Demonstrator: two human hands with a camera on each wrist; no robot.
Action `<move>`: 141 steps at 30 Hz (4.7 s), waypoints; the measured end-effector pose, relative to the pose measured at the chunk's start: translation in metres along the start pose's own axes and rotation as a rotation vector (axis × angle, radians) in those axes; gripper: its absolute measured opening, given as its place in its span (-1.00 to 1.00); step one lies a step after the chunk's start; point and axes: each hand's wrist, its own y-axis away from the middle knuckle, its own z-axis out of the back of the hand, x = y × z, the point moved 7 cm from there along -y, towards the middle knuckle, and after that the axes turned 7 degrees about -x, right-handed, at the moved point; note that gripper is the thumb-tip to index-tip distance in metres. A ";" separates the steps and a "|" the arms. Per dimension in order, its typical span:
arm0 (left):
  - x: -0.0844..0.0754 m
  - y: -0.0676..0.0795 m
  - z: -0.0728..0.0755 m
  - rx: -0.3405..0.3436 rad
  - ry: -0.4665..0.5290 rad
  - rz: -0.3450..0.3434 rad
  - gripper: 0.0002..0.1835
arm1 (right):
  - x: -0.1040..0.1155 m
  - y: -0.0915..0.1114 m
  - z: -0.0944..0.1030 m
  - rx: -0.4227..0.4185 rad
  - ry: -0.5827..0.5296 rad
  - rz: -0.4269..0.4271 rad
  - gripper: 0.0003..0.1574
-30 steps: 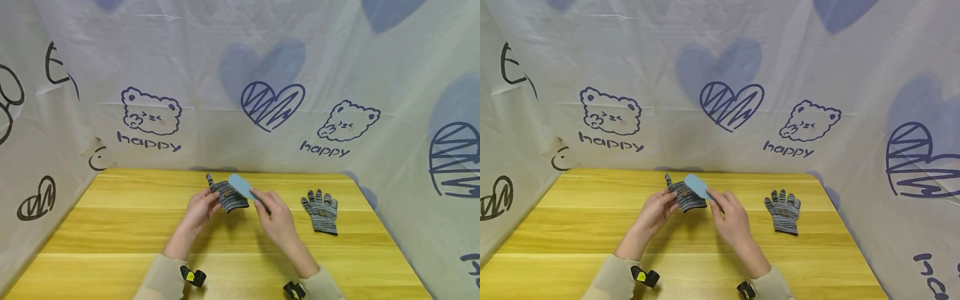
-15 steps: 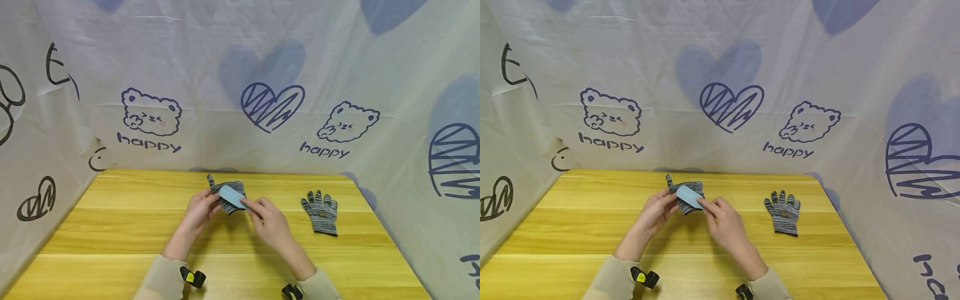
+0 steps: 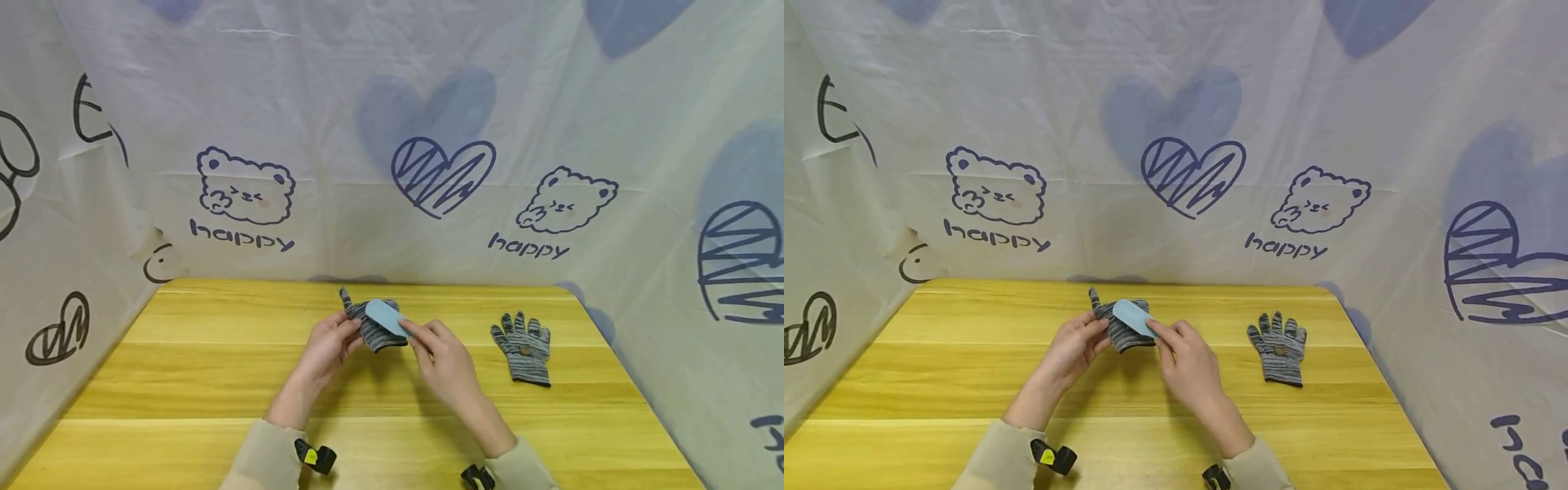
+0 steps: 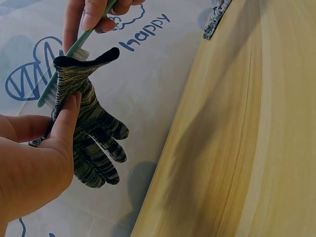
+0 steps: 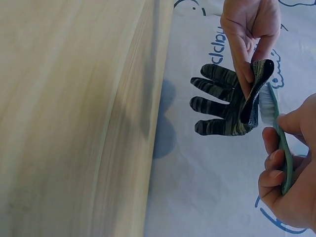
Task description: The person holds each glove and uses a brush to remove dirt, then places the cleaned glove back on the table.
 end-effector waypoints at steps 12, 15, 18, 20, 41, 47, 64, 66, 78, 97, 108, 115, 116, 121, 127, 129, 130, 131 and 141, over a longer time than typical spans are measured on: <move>0.000 0.001 0.001 0.007 -0.035 0.013 -0.53 | -0.005 -0.004 0.018 -0.157 -0.099 -0.024 -0.55; 0.000 0.001 0.000 0.004 -0.040 0.010 -0.53 | -0.006 -0.005 0.020 -0.162 -0.111 -0.030 -0.54; 0.000 0.001 -0.001 0.003 -0.036 0.004 -0.53 | -0.007 -0.005 0.018 -0.132 -0.103 -0.039 -0.56; 0.000 0.000 -0.001 0.003 -0.030 0.002 -0.53 | -0.009 -0.004 0.015 -0.088 -0.096 -0.058 -0.57; 0.000 0.000 -0.001 0.008 -0.041 -0.015 -0.52 | -0.022 0.000 0.005 0.012 -0.040 -0.198 -0.58; 0.001 -0.001 0.000 0.002 -0.035 -0.024 -0.53 | -0.021 -0.001 0.012 -0.051 -0.070 -0.207 -0.55; -0.002 0.001 0.001 -0.006 -0.051 -0.035 -0.53 | -0.023 0.000 0.005 0.068 0.001 -0.222 -0.58; -0.002 0.001 0.001 -0.003 -0.053 -0.034 -0.53 | -0.024 0.000 0.005 0.063 0.013 -0.226 -0.58; -0.001 -0.001 0.000 -0.007 -0.053 -0.040 -0.55 | -0.031 -0.002 0.011 0.003 0.035 -0.235 -0.57; 0.000 0.001 0.001 -0.006 -0.054 -0.032 -0.52 | -0.022 -0.002 0.007 0.064 0.000 -0.171 -0.57; 0.001 0.001 0.000 0.003 -0.060 -0.034 -0.54 | -0.030 -0.001 0.005 0.084 0.098 -0.226 -0.58; 0.002 0.000 0.000 -0.003 -0.067 -0.031 -0.56 | -0.034 -0.002 0.008 0.069 0.111 -0.242 -0.58; 0.002 0.000 0.001 -0.002 -0.066 -0.033 -0.56 | -0.035 -0.002 0.009 0.064 0.111 -0.247 -0.57; 0.002 0.000 0.001 0.000 -0.064 -0.035 -0.55 | -0.039 -0.003 0.013 0.050 0.120 -0.266 -0.56; 0.002 0.000 0.001 -0.009 -0.064 -0.030 -0.56 | -0.043 -0.003 0.013 0.074 0.130 -0.300 -0.55; 0.002 0.000 0.002 -0.014 -0.067 -0.030 -0.56 | -0.044 -0.003 0.013 0.081 0.139 -0.307 -0.55; 0.002 0.000 0.001 -0.015 -0.068 -0.031 -0.56 | -0.045 -0.002 0.013 0.083 0.147 -0.311 -0.55; 0.002 0.000 0.002 -0.017 -0.070 -0.032 -0.56 | -0.046 -0.002 0.014 0.083 0.153 -0.313 -0.55; 0.003 0.001 0.001 -0.022 -0.070 -0.031 -0.58 | -0.034 -0.004 0.018 0.013 0.050 -0.280 -0.56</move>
